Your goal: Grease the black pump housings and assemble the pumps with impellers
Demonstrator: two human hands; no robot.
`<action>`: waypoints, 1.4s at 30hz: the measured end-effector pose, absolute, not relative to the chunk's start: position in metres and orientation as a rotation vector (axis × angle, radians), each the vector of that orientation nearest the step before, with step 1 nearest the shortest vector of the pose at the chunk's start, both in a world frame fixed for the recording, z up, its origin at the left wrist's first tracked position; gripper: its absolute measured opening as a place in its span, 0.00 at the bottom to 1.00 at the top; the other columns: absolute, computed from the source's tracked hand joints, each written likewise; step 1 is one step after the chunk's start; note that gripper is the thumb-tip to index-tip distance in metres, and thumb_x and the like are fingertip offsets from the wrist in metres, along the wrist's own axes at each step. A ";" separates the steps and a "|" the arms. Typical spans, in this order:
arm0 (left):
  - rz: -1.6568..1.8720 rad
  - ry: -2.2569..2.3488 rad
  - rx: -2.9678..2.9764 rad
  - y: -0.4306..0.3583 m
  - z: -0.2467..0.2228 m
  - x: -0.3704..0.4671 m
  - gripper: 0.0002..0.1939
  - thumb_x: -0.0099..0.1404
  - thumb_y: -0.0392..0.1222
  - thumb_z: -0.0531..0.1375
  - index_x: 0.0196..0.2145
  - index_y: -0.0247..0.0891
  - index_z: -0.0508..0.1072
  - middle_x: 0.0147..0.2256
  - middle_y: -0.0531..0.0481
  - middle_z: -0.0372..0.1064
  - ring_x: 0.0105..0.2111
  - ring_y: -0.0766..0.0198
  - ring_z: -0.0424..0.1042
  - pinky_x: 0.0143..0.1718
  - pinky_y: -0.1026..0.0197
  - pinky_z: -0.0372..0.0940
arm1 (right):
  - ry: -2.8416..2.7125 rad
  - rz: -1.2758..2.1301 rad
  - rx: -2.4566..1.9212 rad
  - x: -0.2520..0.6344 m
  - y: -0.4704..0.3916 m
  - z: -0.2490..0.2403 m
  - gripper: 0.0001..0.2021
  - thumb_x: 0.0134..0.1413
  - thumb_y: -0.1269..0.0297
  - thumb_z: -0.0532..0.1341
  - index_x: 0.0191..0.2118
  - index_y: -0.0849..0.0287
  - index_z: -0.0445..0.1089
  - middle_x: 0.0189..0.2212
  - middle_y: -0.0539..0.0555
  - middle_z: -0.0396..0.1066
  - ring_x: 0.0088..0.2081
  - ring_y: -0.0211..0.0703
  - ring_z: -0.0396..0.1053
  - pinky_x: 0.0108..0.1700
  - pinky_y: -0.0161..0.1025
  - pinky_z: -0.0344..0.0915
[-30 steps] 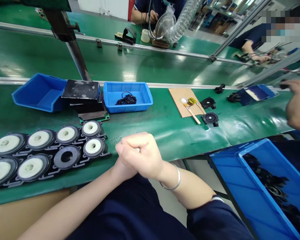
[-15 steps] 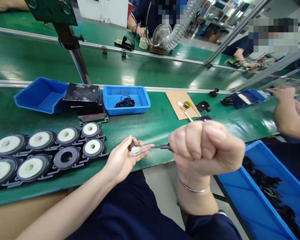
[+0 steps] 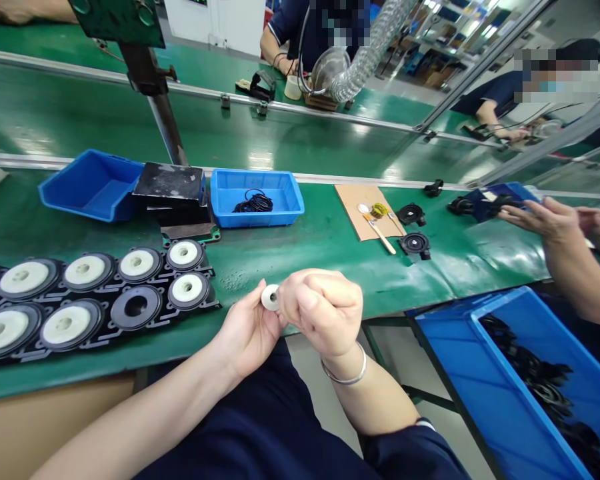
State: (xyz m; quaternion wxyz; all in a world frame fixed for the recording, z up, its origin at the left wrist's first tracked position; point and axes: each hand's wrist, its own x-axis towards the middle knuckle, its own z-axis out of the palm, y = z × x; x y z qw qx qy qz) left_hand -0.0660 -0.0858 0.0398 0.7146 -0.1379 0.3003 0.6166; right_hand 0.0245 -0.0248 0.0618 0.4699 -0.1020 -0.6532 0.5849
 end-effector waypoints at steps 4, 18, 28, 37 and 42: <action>1.378 0.679 -0.196 -0.088 0.036 -0.064 0.17 0.73 0.37 0.52 0.28 0.33 0.73 0.28 0.48 0.69 0.29 0.68 0.71 0.35 0.66 0.71 | -1.655 1.494 -0.306 0.017 -0.020 0.051 0.25 0.62 0.61 0.60 0.15 0.57 0.52 0.15 0.47 0.53 0.19 0.33 0.52 0.22 0.36 0.52; 1.202 1.169 1.274 -0.090 0.004 -0.093 0.05 0.51 0.34 0.66 0.27 0.37 0.72 0.30 0.50 0.74 0.33 0.59 0.73 0.34 0.62 0.66 | -1.478 1.827 -0.346 0.012 -0.030 0.055 0.24 0.61 0.68 0.59 0.15 0.60 0.55 0.13 0.47 0.56 0.16 0.30 0.54 0.19 0.32 0.52; 1.270 1.231 1.211 -0.093 -0.019 -0.083 0.08 0.54 0.38 0.68 0.26 0.38 0.71 0.27 0.52 0.73 0.29 0.62 0.71 0.27 0.65 0.64 | -1.445 1.812 -0.377 0.008 -0.032 0.064 0.25 0.61 0.67 0.60 0.15 0.59 0.53 0.12 0.45 0.54 0.15 0.29 0.53 0.19 0.32 0.51; 1.453 1.271 1.168 -0.097 -0.019 -0.080 0.11 0.55 0.40 0.65 0.20 0.38 0.68 0.20 0.53 0.68 0.22 0.67 0.64 0.23 0.64 0.60 | -1.425 1.883 -0.347 -0.005 -0.031 0.058 0.26 0.60 0.63 0.62 0.15 0.59 0.52 0.12 0.45 0.53 0.15 0.29 0.52 0.19 0.32 0.48; 1.502 1.372 1.139 -0.101 -0.018 -0.087 0.13 0.54 0.40 0.66 0.19 0.38 0.65 0.19 0.56 0.62 0.21 0.70 0.57 0.23 0.64 0.56 | -1.437 1.725 -0.342 0.000 -0.035 0.057 0.24 0.62 0.65 0.59 0.16 0.58 0.52 0.14 0.46 0.54 0.17 0.30 0.54 0.21 0.33 0.52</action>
